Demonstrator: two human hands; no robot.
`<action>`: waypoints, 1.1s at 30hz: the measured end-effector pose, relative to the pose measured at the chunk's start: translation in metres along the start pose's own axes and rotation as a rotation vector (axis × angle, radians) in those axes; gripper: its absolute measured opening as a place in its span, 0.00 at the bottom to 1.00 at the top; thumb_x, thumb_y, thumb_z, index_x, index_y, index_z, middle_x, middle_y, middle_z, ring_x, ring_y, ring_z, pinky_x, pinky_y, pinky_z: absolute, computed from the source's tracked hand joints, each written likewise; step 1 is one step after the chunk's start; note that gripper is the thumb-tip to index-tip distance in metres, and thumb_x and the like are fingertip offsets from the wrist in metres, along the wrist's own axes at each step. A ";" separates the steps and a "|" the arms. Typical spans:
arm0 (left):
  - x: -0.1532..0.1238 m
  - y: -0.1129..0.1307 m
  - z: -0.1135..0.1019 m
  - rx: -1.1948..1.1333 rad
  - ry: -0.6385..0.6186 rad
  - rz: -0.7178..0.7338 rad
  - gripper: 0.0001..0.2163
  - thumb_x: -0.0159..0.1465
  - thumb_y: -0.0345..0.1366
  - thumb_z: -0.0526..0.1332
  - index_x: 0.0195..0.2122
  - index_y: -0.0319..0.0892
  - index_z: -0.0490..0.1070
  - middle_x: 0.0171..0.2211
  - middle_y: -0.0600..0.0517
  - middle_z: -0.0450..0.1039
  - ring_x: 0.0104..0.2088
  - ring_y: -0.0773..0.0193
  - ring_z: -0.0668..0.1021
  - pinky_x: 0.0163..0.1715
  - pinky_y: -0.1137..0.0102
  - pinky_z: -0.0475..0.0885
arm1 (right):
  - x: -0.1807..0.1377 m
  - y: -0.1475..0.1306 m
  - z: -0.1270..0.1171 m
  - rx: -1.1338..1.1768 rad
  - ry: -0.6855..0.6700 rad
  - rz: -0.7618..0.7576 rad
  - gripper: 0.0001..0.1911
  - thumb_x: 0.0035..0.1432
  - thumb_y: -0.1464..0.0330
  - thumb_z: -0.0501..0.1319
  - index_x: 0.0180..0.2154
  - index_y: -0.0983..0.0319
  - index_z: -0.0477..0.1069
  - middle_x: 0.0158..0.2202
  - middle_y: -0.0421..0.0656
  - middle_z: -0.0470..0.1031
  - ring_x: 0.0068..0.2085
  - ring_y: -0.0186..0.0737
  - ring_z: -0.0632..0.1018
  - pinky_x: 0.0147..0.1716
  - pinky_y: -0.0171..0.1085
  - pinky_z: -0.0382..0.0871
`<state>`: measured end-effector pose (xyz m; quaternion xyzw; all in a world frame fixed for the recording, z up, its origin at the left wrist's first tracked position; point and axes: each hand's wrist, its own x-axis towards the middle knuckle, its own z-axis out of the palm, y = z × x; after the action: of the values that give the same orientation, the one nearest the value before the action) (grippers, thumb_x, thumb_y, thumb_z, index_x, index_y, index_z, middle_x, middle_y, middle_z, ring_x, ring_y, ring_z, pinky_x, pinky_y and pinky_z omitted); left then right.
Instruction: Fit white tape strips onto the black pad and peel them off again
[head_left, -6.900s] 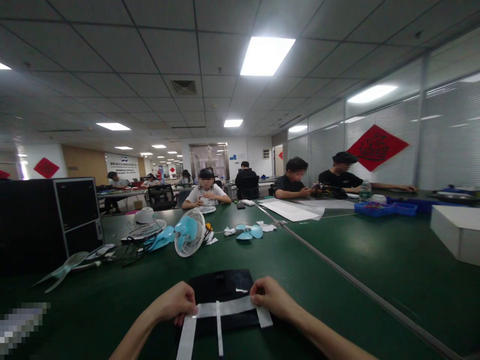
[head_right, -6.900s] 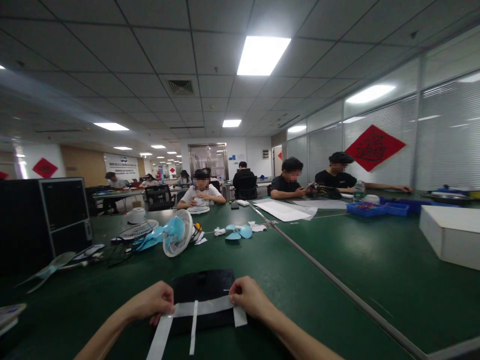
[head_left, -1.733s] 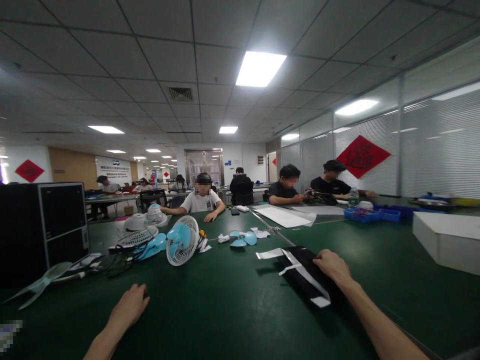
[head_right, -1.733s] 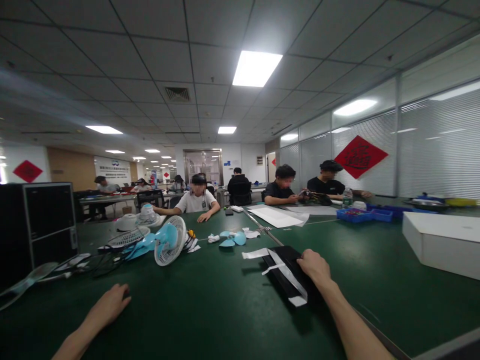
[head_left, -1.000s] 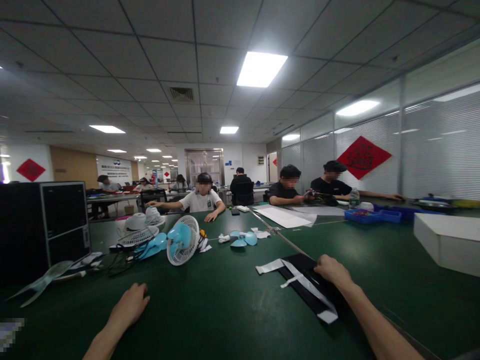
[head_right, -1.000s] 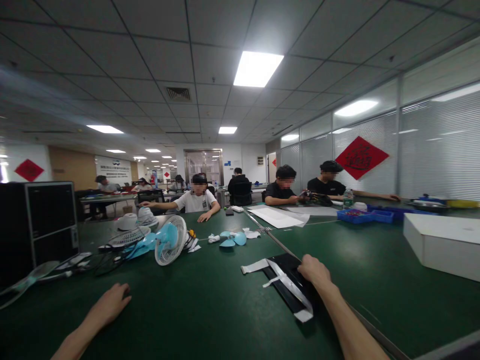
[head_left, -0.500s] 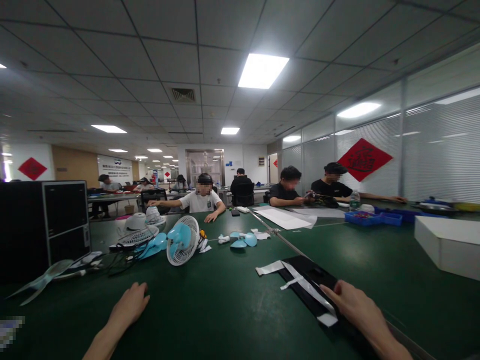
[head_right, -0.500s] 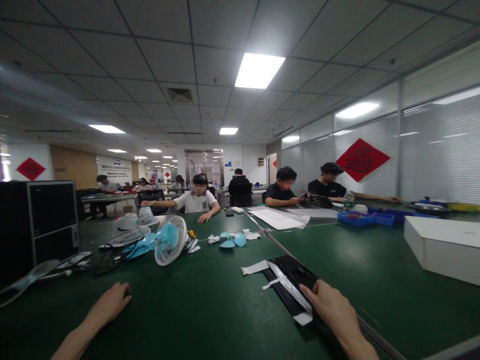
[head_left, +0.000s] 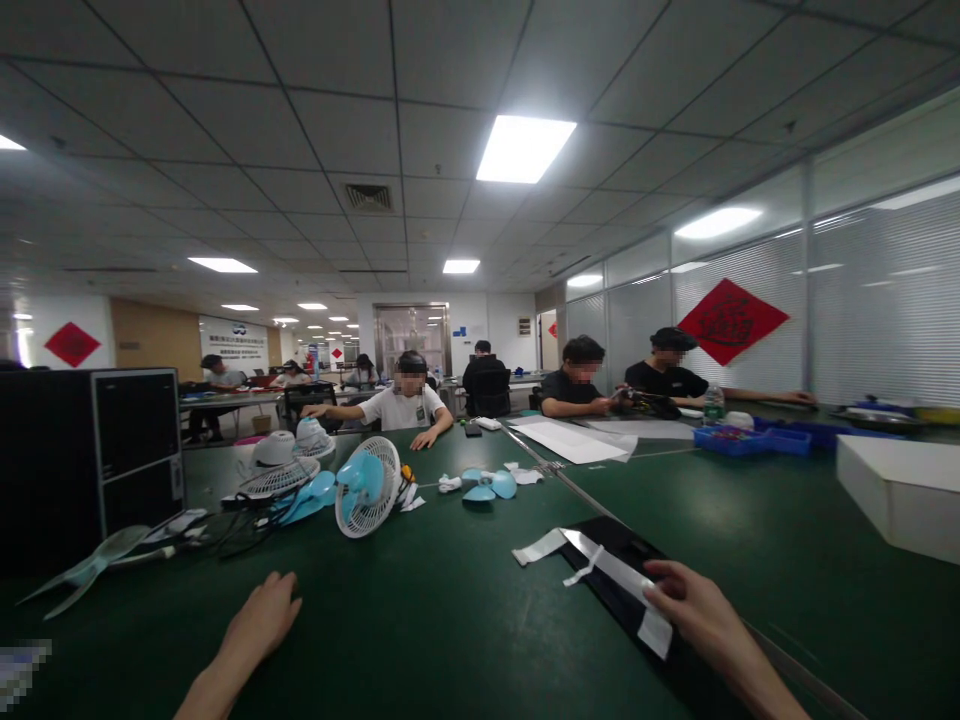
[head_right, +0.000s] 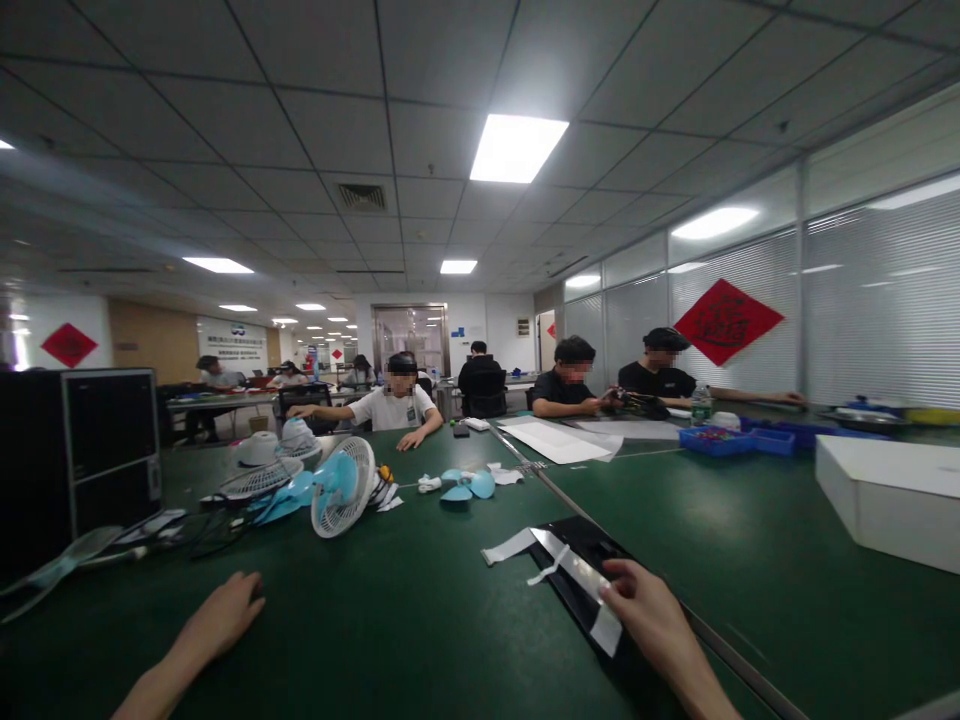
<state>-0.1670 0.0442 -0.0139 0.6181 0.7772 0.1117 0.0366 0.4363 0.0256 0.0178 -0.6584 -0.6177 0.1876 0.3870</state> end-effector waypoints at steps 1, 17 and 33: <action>0.001 -0.001 0.001 0.011 0.009 0.003 0.19 0.60 0.38 0.50 0.49 0.36 0.68 0.50 0.40 0.69 0.48 0.54 0.74 0.44 0.64 0.71 | 0.000 -0.008 0.001 0.032 0.028 -0.050 0.24 0.48 0.59 0.56 0.45 0.65 0.70 0.31 0.47 0.78 0.33 0.46 0.78 0.31 0.37 0.71; 0.001 0.001 -0.002 -0.033 -0.032 0.002 0.20 0.58 0.39 0.50 0.49 0.37 0.68 0.50 0.40 0.69 0.48 0.52 0.74 0.44 0.63 0.71 | -0.022 -0.063 0.055 -0.429 -0.056 -0.857 0.12 0.61 0.74 0.49 0.36 0.60 0.70 0.36 0.44 0.72 0.36 0.39 0.73 0.35 0.36 0.67; 0.013 -0.007 0.008 0.013 -0.008 0.031 0.17 0.58 0.40 0.50 0.44 0.39 0.70 0.46 0.42 0.71 0.46 0.53 0.76 0.44 0.62 0.70 | 0.079 -0.013 0.016 -0.685 0.137 -0.091 0.09 0.57 0.67 0.57 0.38 0.65 0.70 0.42 0.53 0.74 0.46 0.50 0.74 0.43 0.41 0.65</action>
<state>-0.1748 0.0562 -0.0225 0.6309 0.7680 0.1049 0.0341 0.4296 0.1051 0.0358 -0.7328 -0.6461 -0.0924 0.1922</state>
